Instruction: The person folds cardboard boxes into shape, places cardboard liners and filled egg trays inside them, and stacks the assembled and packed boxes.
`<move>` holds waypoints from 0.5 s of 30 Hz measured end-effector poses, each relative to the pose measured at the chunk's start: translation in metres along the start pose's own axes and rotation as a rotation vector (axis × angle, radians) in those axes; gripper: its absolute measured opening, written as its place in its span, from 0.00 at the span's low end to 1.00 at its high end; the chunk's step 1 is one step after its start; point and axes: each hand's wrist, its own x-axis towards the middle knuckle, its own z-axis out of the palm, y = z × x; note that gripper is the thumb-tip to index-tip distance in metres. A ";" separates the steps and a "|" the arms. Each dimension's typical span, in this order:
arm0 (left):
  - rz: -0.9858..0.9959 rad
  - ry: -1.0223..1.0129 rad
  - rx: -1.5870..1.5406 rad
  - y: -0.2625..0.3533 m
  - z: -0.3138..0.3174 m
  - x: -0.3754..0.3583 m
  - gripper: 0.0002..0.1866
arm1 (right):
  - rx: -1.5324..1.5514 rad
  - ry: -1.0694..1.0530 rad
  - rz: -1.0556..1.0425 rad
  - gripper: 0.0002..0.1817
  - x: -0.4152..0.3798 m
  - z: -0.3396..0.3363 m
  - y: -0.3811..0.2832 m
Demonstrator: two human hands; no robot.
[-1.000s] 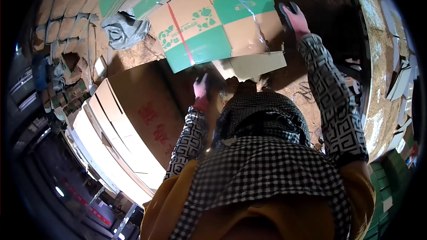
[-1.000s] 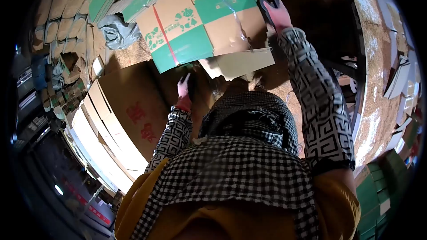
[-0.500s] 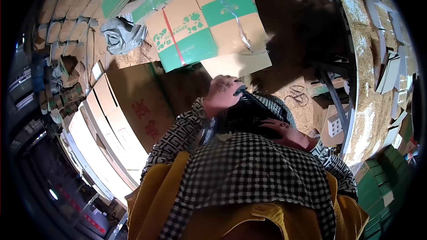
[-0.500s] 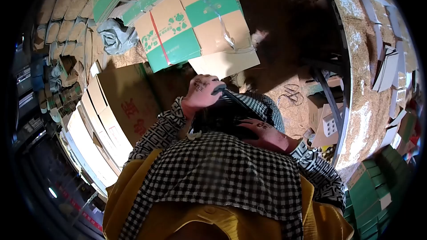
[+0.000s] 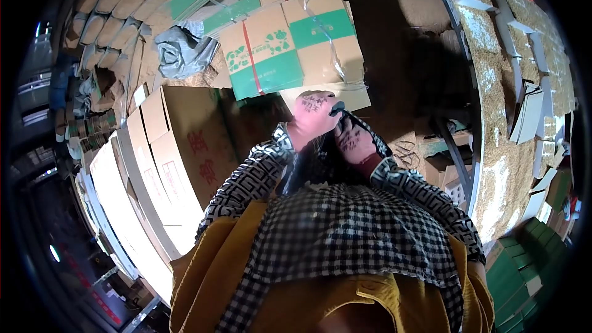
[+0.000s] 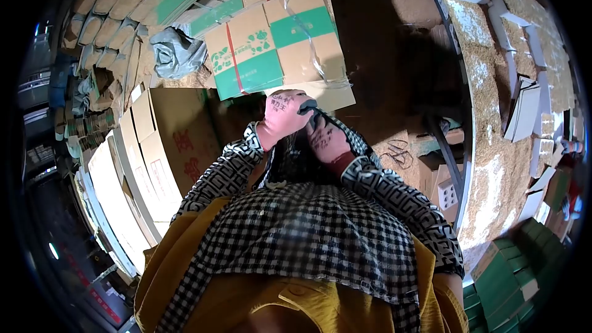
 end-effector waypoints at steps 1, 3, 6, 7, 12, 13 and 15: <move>-0.005 -0.008 -0.003 0.003 -0.002 0.001 0.09 | 0.226 -0.054 -0.034 0.26 0.007 0.024 0.011; -0.015 -0.040 -0.003 0.011 -0.013 0.005 0.09 | 0.097 -0.093 -0.261 0.27 -0.003 0.033 0.026; 0.020 0.007 0.028 0.019 -0.020 0.008 0.10 | 0.142 0.156 -0.482 0.23 -0.041 -0.035 0.034; 0.026 0.019 0.012 0.018 -0.017 0.006 0.11 | 0.716 0.086 -0.450 0.23 -0.052 -0.003 0.042; 0.119 0.134 0.017 0.005 -0.002 0.003 0.10 | 0.862 -0.356 -0.259 0.24 -0.090 -0.068 0.059; 0.110 0.112 0.006 0.009 -0.006 0.004 0.11 | 1.068 -0.538 -0.161 0.25 -0.090 -0.062 0.070; 0.081 0.044 -0.009 0.013 -0.011 0.007 0.11 | 1.534 -0.666 -0.083 0.26 -0.076 -0.064 0.077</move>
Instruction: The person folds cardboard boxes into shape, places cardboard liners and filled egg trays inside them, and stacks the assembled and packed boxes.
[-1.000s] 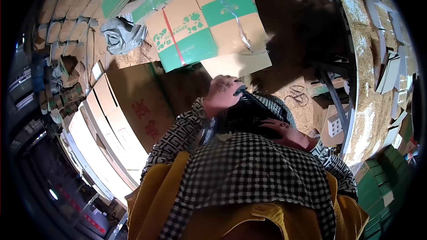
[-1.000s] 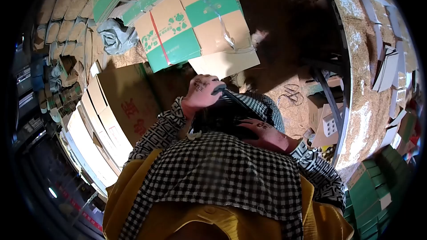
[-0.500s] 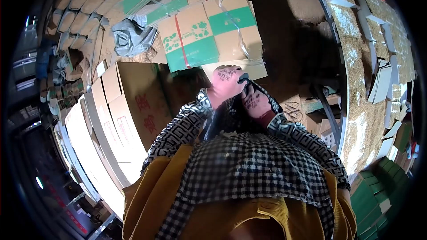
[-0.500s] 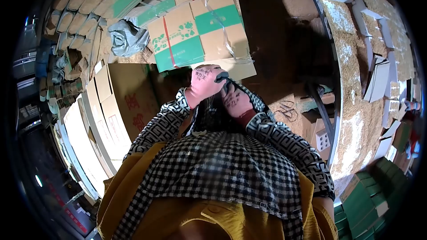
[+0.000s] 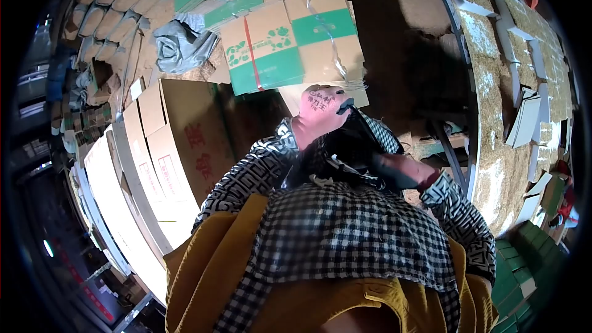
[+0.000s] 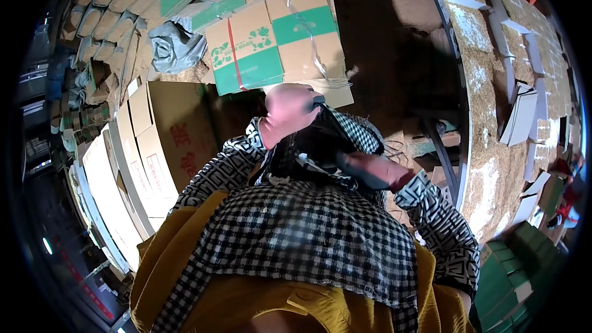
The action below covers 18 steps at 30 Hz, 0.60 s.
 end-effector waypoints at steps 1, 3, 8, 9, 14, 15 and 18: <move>-0.019 -0.048 -0.005 0.000 -0.001 0.002 0.11 | 0.383 0.147 0.234 0.24 0.002 -0.003 -0.006; -0.033 -0.087 -0.001 0.000 -0.001 0.003 0.11 | -0.031 0.371 -0.005 0.22 0.037 -0.014 0.052; 0.062 -0.001 -0.004 0.003 0.011 0.004 0.12 | -1.140 0.401 -0.120 0.15 0.086 -0.005 0.041; 0.056 -0.010 -0.004 0.003 0.009 0.005 0.12 | -1.185 0.474 0.075 0.16 0.097 0.008 0.029; 0.020 -0.056 0.007 0.003 0.008 0.000 0.12 | -1.023 0.581 -0.113 0.14 0.111 -0.007 0.035; 0.019 -0.050 0.006 0.003 0.008 0.000 0.12 | -0.925 0.617 -0.220 0.13 0.114 -0.014 0.038; -0.025 -0.156 0.028 0.001 0.007 0.001 0.13 | -0.759 0.604 -0.323 0.13 0.117 -0.014 0.038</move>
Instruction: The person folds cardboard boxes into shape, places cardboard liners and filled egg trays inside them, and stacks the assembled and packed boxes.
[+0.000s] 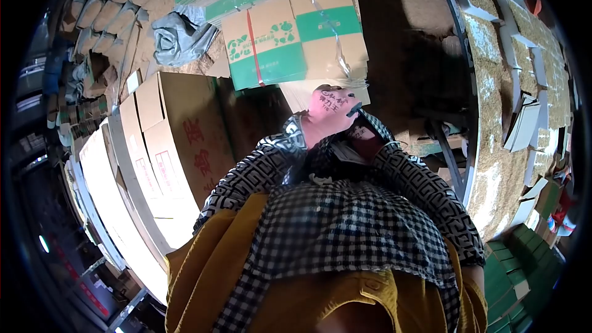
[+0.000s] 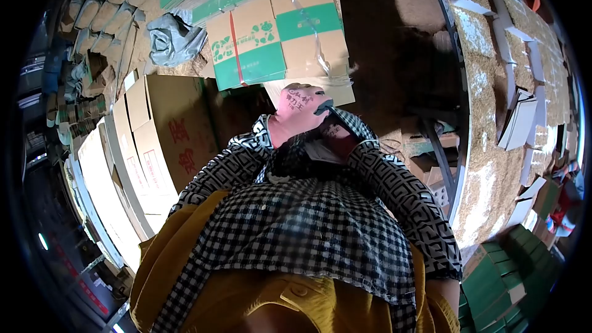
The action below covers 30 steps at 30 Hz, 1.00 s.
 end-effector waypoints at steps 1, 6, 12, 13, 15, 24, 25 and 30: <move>-0.013 -0.029 -0.003 0.000 -0.001 0.001 0.13 | 0.014 -0.009 0.014 0.14 -0.001 -0.003 -0.003; -0.048 0.058 -0.044 -0.004 -0.001 -0.001 0.13 | -0.262 -0.040 0.002 0.22 -0.012 -0.032 -0.054; -0.088 -0.156 -0.190 -0.012 0.004 -0.006 0.07 | -0.480 0.078 -0.155 0.27 -0.056 -0.060 -0.096; 0.024 -0.003 -0.751 -0.035 0.028 -0.020 0.10 | -0.346 0.204 -0.126 0.25 -0.058 -0.074 -0.108; -0.170 -0.345 -0.777 -0.012 -0.024 -0.006 0.14 | 0.110 0.394 -0.036 0.23 -0.052 -0.076 -0.076; -0.430 -0.104 -0.858 0.007 -0.006 -0.046 0.10 | 1.018 0.163 0.301 0.11 -0.033 -0.022 -0.011; -0.582 0.040 -0.992 0.008 0.002 -0.055 0.08 | 1.250 0.202 0.456 0.10 -0.033 -0.016 -0.011; -0.968 0.268 -0.867 -0.027 0.070 -0.105 0.07 | 0.302 0.576 0.421 0.21 -0.025 0.049 0.026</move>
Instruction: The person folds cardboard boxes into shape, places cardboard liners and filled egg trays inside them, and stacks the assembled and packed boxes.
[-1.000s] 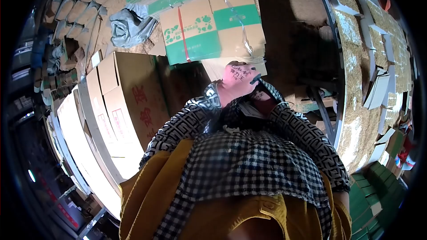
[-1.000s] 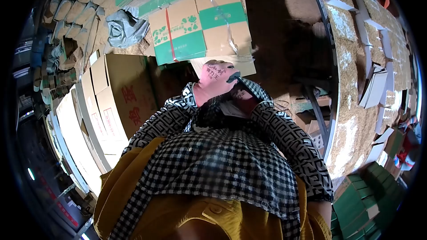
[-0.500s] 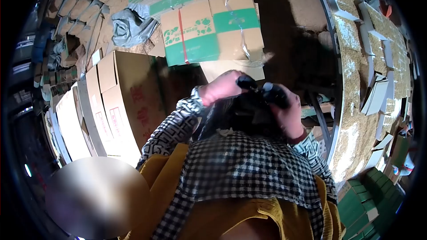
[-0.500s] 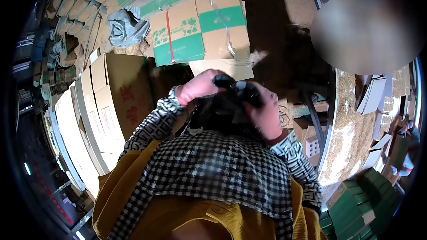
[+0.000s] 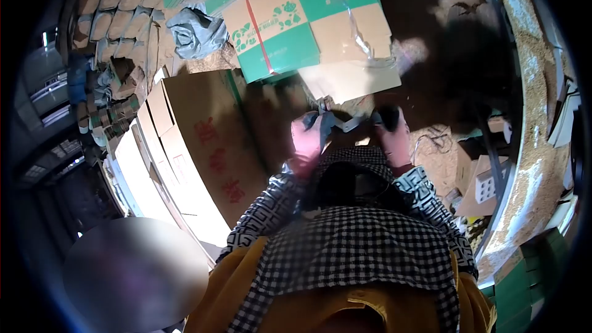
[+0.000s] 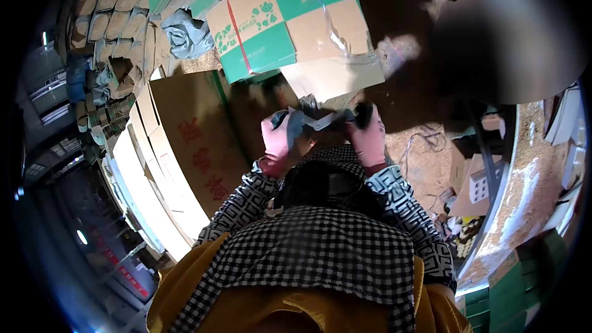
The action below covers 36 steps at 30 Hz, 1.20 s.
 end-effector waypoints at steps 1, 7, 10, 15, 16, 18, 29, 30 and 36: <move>-0.071 0.064 0.031 -0.026 -0.003 0.004 0.09 | -0.355 0.234 -0.379 0.29 0.002 0.006 -0.013; 0.349 0.086 0.887 -0.011 -0.031 0.050 0.15 | -0.528 -0.337 -0.519 0.17 -0.007 0.113 0.014; 0.623 0.156 0.985 0.019 -0.086 0.107 0.16 | -0.218 -0.405 -0.225 0.19 0.003 0.159 0.010; 0.602 0.175 1.283 0.010 -0.169 0.222 0.39 | 0.109 -0.241 0.157 0.15 0.027 0.266 0.033; 0.471 0.082 1.211 -0.011 -0.174 0.244 0.37 | 0.274 -0.230 0.285 0.13 0.035 0.267 0.013; 0.349 0.107 1.112 -0.034 -0.152 0.243 0.38 | 0.478 0.029 0.291 0.13 0.051 0.313 0.031; 0.721 0.240 1.347 -0.051 -0.162 0.258 0.35 | 0.303 0.212 -0.005 0.20 0.009 0.403 0.057; 0.637 0.217 1.242 -0.050 -0.158 0.250 0.35 | 0.376 0.276 -0.026 0.18 0.027 0.397 0.059; 0.814 0.602 1.780 -0.050 -0.152 0.250 0.34 | -0.052 -0.460 -0.026 0.28 0.002 0.431 -0.002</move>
